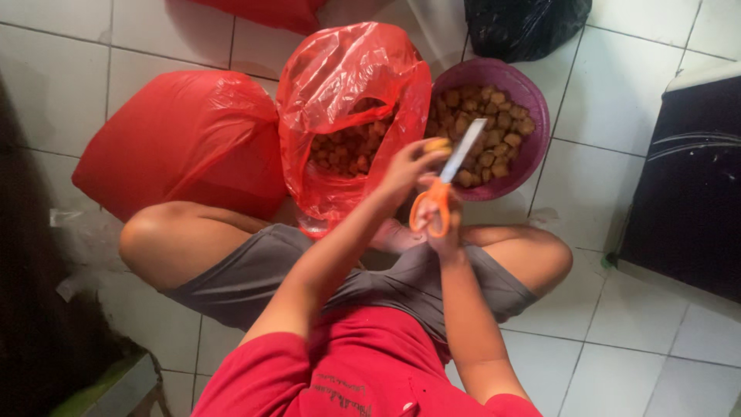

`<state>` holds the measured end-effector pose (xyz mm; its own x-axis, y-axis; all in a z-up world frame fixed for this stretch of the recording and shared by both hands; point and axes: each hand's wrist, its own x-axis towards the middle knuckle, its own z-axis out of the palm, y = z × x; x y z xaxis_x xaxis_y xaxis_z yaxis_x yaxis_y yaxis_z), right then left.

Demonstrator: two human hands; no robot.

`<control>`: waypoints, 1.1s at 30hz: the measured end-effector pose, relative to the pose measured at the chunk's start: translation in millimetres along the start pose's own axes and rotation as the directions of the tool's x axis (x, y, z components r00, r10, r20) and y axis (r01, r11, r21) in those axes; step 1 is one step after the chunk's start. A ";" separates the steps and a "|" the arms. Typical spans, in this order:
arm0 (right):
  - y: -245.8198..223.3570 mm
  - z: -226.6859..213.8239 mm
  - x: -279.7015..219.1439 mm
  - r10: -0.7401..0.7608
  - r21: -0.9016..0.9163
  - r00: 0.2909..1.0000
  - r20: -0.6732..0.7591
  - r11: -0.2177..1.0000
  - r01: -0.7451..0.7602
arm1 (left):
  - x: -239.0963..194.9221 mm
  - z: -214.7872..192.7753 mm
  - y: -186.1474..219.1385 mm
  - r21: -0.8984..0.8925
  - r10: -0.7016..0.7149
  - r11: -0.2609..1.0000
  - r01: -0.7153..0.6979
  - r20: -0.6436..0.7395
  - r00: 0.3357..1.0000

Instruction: The person sits on the floor and uses orange-handled scissors to cut small brown food items from a red plastic bag into a pink basket. The person repeatedly picks up items, cuts them, and places the pieces into the basket.

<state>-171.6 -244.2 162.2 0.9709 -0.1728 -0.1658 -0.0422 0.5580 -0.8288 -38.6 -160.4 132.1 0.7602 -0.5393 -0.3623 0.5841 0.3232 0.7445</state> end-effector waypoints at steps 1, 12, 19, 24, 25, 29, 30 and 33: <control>-2.0 -10.8 -2.0 -0.116 -0.095 0.992 -0.048 0.989 0.111 | 15.1 18.7 -9.8 0.024 0.104 0.994 -0.108 0.121 0.987; 4.7 -45.7 44.7 0.076 -0.166 0.964 -0.253 0.979 -0.120 | 4.8 -18.1 -36.5 0.474 0.303 0.864 -0.168 -0.224 0.926; 68.1 41.9 46.9 0.412 -0.504 0.908 0.079 0.802 -0.320 | 28.8 -181.6 -92.8 0.694 0.646 0.699 -0.172 -0.508 0.570; 80.7 69.4 41.4 0.390 -0.576 0.912 0.130 0.778 -0.251 | 15.5 -228.5 -116.5 0.789 0.552 0.582 0.198 -0.562 0.617; 76.9 67.3 39.9 0.476 -0.548 0.879 0.029 0.743 -0.384 | 14.0 -226.4 -123.1 0.783 0.513 0.566 0.257 -0.579 0.634; 56.1 55.5 43.2 0.479 -0.575 0.875 0.069 0.736 -0.357 | 51.4 -189.4 -128.5 0.775 0.387 0.546 0.319 -0.571 0.725; 52.1 55.7 41.5 0.480 -0.588 0.876 0.040 0.721 -0.368 | 55.3 -181.7 -128.1 0.761 0.358 0.577 0.297 -0.562 0.746; 47.1 59.9 44.6 0.484 -0.510 0.875 0.013 0.756 -0.411 | 54.8 -178.8 -115.3 0.586 0.172 0.787 0.195 -0.512 0.842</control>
<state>-116.2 -177.0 147.8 0.8319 0.1294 -0.5397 -0.5512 0.0790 -0.8306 -13.4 -88.1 -73.9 0.8861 -0.0001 -0.4635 0.4412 -0.3062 0.8435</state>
